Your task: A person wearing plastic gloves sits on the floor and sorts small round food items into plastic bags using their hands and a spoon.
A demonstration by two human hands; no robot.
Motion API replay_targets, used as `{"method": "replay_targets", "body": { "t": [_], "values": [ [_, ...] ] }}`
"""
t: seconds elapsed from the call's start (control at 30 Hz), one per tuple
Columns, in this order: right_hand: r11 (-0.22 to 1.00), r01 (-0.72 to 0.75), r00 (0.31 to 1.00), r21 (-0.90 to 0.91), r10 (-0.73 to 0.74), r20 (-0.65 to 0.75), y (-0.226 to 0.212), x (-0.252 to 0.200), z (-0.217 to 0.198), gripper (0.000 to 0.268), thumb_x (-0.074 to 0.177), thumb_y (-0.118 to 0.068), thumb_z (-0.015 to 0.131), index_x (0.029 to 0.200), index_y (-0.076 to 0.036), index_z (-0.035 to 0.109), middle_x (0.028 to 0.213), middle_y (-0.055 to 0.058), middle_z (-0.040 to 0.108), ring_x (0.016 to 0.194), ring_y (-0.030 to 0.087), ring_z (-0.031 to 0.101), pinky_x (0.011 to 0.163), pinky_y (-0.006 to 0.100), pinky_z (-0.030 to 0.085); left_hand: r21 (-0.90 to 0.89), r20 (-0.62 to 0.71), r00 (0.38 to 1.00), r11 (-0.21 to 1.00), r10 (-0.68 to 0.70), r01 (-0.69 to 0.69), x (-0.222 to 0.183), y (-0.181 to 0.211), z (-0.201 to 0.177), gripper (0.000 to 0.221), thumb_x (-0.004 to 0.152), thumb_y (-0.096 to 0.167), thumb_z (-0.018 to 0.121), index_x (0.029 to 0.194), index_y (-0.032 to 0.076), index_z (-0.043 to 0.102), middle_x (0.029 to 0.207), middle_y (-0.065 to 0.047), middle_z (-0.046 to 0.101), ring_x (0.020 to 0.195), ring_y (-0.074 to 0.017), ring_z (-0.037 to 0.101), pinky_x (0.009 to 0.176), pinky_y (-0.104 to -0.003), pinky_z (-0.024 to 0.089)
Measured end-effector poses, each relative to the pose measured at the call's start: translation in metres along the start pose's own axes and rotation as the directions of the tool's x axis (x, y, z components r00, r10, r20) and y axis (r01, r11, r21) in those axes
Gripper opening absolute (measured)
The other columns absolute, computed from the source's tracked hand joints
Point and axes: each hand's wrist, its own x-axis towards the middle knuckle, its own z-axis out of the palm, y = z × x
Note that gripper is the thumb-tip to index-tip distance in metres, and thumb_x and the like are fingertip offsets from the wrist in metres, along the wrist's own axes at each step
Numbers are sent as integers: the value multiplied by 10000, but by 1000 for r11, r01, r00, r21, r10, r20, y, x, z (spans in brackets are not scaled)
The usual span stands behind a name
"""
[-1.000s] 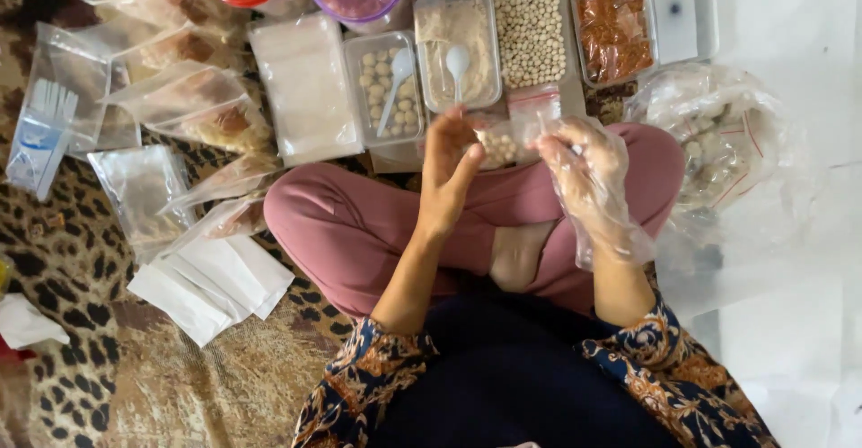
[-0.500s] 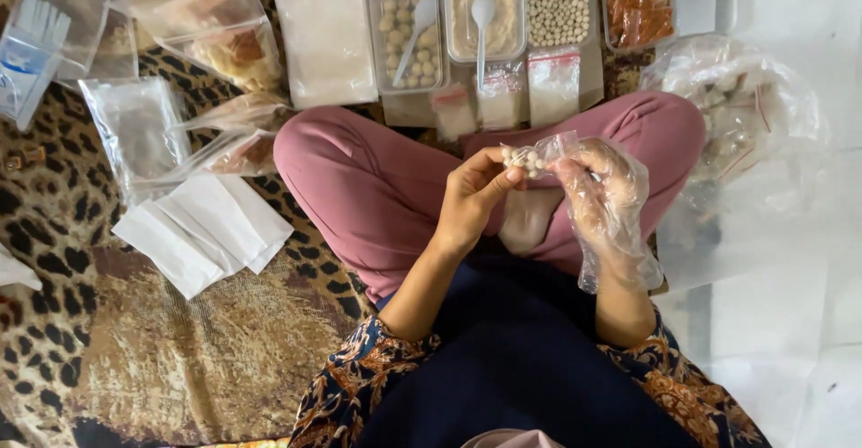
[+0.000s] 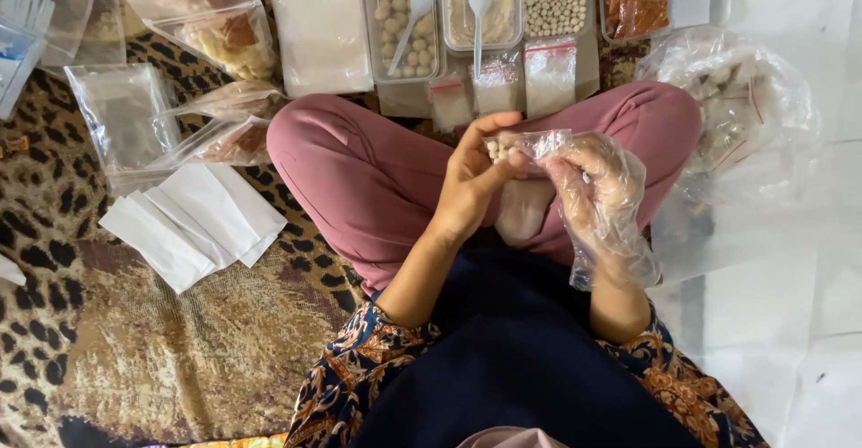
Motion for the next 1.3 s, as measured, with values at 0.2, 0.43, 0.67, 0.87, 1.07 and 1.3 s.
{"method": "replay_targets", "body": {
  "t": [0.2, 0.43, 0.67, 0.87, 1.07, 1.3],
  "values": [
    [998, 37, 999, -57, -38, -15, 27, -1, 2, 111, 972, 31, 763, 964, 104, 680, 865, 222, 677, 768, 410, 663, 651, 439, 553, 712, 291, 890, 542, 352, -447, 16, 23, 1, 725, 903, 333, 834, 1488, 103, 474, 1442, -120, 474, 1412, -337, 448, 1166, -454, 398],
    [990, 42, 997, -131, -34, 65, 57, 16, 10, 133, 965, -43, 784, 942, 54, 696, 831, 183, 677, 757, 413, 679, 597, 458, 541, 799, 415, 869, 349, 270, -490, 58, 10, -17, 709, 801, 235, 888, 1422, 169, 553, 1308, -92, 625, 1168, -338, 648, 1011, -452, 538],
    [990, -49, 995, -129, 60, 84, 86, 26, 20, 119, 927, -52, 798, 954, 26, 713, 815, 180, 696, 738, 422, 688, 585, 462, 552, 809, 287, 943, 485, 166, -332, 80, -3, -33, 677, 830, 225, 865, 1415, 143, 534, 1241, -124, 633, 1078, -368, 677, 968, -505, 534],
    [981, -151, 981, -123, 164, 103, 109, 31, 25, 201, 923, -156, 791, 1098, -69, 742, 826, 102, 725, 715, 329, 716, 599, 427, 570, 836, 164, 982, 514, 97, -191, 89, -27, -54, 623, 828, 150, 857, 1374, 160, 557, 1273, -85, 638, 1103, -347, 675, 963, -488, 538],
    [993, -115, 993, 13, 116, -35, 141, 42, 21, 241, 1011, -79, 662, 1245, -21, 661, 946, 133, 741, 754, 318, 726, 609, 409, 587, 690, -122, 992, 721, 33, 61, 103, -26, -57, 588, 895, 122, 815, 1402, 129, 519, 1272, -191, 612, 1094, -351, 658, 914, -493, 580],
    [817, 236, 955, -526, -294, -29, 296, 38, -15, 346, 1111, -37, 493, 1456, -63, 496, 1318, 141, 638, 1230, 332, 604, 1157, 450, 372, 683, -127, 985, 730, 119, 0, 107, -35, -79, 571, 899, 159, 818, 1398, 103, 545, 1294, -127, 599, 1171, -249, 579, 939, -406, 539]
  ]
}}
